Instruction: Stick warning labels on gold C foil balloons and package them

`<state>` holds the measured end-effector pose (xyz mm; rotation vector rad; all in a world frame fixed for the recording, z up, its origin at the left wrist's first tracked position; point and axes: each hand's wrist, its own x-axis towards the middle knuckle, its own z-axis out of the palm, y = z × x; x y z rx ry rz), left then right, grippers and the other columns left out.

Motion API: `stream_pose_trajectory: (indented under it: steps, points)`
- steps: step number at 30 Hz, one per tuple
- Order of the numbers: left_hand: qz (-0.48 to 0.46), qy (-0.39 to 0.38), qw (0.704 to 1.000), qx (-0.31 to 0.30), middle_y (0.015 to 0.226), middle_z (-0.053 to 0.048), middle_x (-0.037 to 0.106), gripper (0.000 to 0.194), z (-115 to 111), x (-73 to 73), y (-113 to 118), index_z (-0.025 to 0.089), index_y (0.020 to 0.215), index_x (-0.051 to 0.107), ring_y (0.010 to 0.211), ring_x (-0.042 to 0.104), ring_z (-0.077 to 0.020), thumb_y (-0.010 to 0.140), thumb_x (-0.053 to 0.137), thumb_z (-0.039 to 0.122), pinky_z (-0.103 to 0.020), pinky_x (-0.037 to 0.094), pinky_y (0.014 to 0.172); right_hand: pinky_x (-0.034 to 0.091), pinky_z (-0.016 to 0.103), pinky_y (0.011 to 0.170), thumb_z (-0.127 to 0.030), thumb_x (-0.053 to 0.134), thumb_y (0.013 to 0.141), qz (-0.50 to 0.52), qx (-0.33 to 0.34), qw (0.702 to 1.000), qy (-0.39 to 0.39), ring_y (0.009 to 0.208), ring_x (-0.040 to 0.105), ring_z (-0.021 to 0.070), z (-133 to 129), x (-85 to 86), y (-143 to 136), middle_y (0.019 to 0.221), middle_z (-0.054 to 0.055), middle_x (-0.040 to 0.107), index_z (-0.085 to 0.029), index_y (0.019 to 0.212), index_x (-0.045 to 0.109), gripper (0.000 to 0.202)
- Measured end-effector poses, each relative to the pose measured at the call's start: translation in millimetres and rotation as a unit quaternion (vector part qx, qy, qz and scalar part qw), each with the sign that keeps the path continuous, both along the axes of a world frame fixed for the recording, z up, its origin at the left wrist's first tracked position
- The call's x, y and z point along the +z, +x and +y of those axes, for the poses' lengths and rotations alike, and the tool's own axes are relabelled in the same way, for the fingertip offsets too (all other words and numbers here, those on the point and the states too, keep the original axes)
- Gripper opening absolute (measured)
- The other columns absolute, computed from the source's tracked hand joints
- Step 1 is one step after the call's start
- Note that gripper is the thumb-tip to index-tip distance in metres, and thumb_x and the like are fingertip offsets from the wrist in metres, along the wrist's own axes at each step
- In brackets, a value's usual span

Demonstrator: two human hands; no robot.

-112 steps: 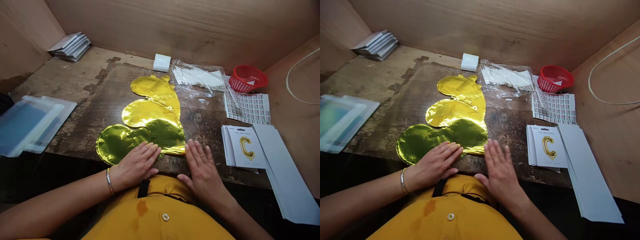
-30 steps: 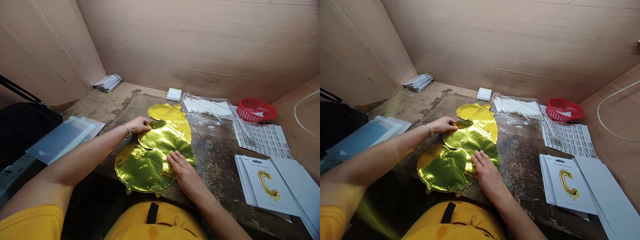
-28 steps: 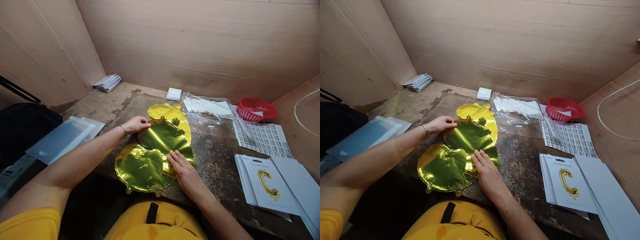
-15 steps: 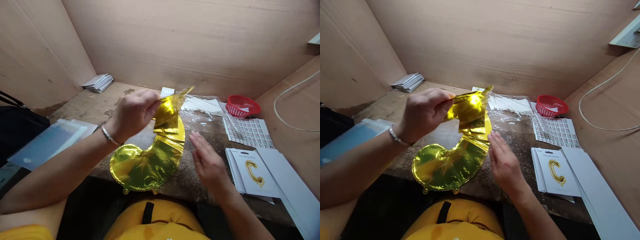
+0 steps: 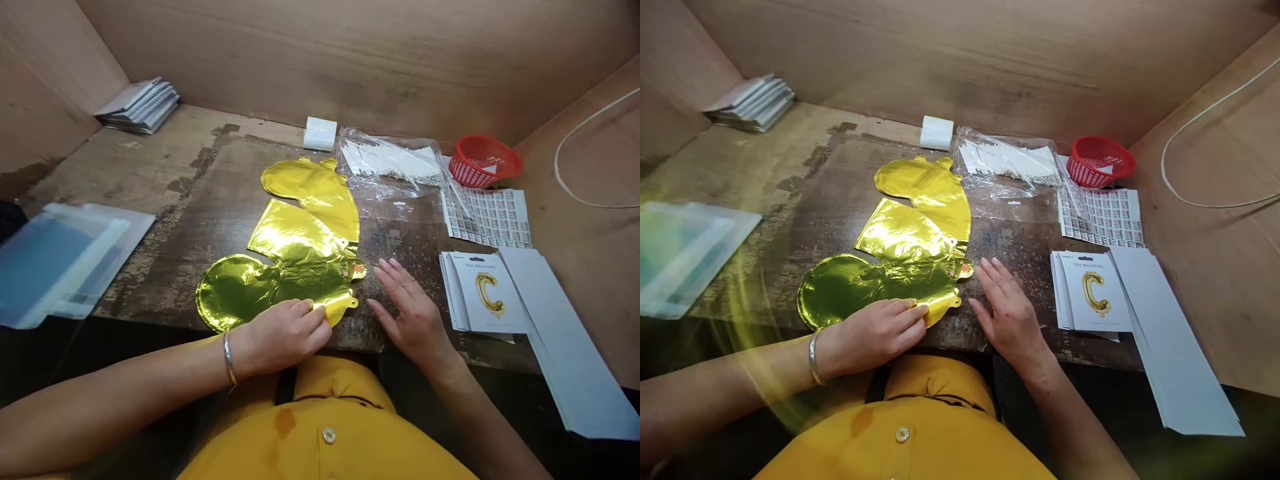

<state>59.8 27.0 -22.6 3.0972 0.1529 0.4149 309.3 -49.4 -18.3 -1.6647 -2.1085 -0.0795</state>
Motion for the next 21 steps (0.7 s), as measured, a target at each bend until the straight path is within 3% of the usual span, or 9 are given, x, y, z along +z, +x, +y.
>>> stream_pose_trajectory:
  steps: [8, 12, 14, 16, 18, 19, 21]
  points:
    - [-0.066, -0.003, 0.997, -0.038, 0.101, -0.012, 0.070, 0.017, 3.2, 2.2, -10.7, 0.012, 0.091, 0.063, 0.085, 0.068, -0.0184, 0.093, 0.045, 0.009, -0.030, 0.059, 0.072, 0.036, 0.051, 0.113, -0.036, 0.064, 0.086, -0.001, 0.126, 0.989, -0.071, 0.142, 0.030, 0.0297, 17.6, 0.9, -6.8, 0.146, 0.016, 0.045, -0.016, 0.141, 0.043, 0.063]
    - [-0.101, -0.023, 0.994, -0.046, 0.105, -0.010, 0.071, 0.016, 3.3, -1.8, -21.5, 0.012, 0.090, 0.063, 0.088, 0.069, -0.0194, 0.093, 0.047, 0.011, -0.030, 0.059, 0.072, 0.038, 0.051, 0.111, -0.046, 0.067, 0.081, -0.003, 0.199, 0.975, -0.100, 0.138, 0.037, 0.0311, 26.7, 0.3, -9.7, 0.141, 0.019, 0.050, -0.011, 0.135, 0.049, 0.067]
    - [-0.109, -0.049, 0.992, -0.038, 0.106, -0.010, 0.071, 0.015, 2.1, -3.5, -25.8, 0.012, 0.092, 0.063, 0.090, 0.069, -0.0194, 0.093, 0.048, 0.012, -0.028, 0.058, 0.072, 0.042, 0.049, 0.108, -0.036, 0.062, 0.086, 0.013, 0.207, 0.974, -0.095, 0.132, 0.045, 0.0286, 31.1, -2.5, -9.9, 0.133, 0.016, 0.058, -0.013, 0.130, 0.054, 0.050]
    - [-0.102, -0.088, 0.991, -0.027, 0.105, -0.008, 0.072, 0.016, 2.0, -2.5, -28.4, 0.013, 0.093, 0.063, 0.089, 0.069, -0.0174, 0.093, 0.047, 0.011, -0.026, 0.057, 0.073, 0.047, 0.046, 0.104, -0.022, 0.054, 0.090, 0.040, 0.208, 0.973, -0.089, 0.124, 0.052, 0.0247, 35.7, -7.0, -9.7, 0.120, 0.012, 0.065, -0.017, 0.118, 0.061, 0.029]
    - [-0.075, -0.155, 0.985, -0.023, 0.104, -0.007, 0.072, 0.015, 5.3, 1.5, -29.8, 0.016, 0.097, 0.064, 0.091, 0.068, -0.0167, 0.094, 0.048, 0.017, -0.028, 0.055, 0.081, 0.051, 0.042, 0.098, -0.016, 0.050, 0.091, 0.064, 0.219, 0.969, -0.089, 0.115, 0.058, 0.0220, 40.1, -11.7, -9.8, 0.108, 0.008, 0.070, -0.019, 0.105, 0.066, 0.022]
    - [-0.061, -0.198, 0.978, -0.019, 0.107, -0.008, 0.071, 0.017, 8.9, 4.2, -30.4, 0.017, 0.101, 0.063, 0.096, 0.067, -0.0184, 0.094, 0.051, 0.025, -0.032, 0.053, 0.088, 0.053, 0.040, 0.095, -0.016, 0.050, 0.091, 0.075, 0.226, 0.967, -0.092, 0.111, 0.060, 0.0212, 42.0, -13.6, -10.0, 0.104, 0.007, 0.071, -0.020, 0.100, 0.067, 0.020]
    - [-0.043, -0.286, 0.957, 0.007, 0.119, -0.011, 0.067, 0.039, 19.8, 9.0, -32.4, 0.018, 0.117, 0.060, 0.109, 0.062, -0.0234, 0.092, 0.050, 0.046, -0.041, 0.044, 0.102, 0.054, 0.037, 0.090, -0.016, 0.050, 0.092, 0.087, 0.237, 0.962, -0.101, 0.104, 0.062, 0.0200, 45.1, -15.6, -10.5, 0.100, 0.007, 0.071, -0.020, 0.096, 0.068, 0.018]
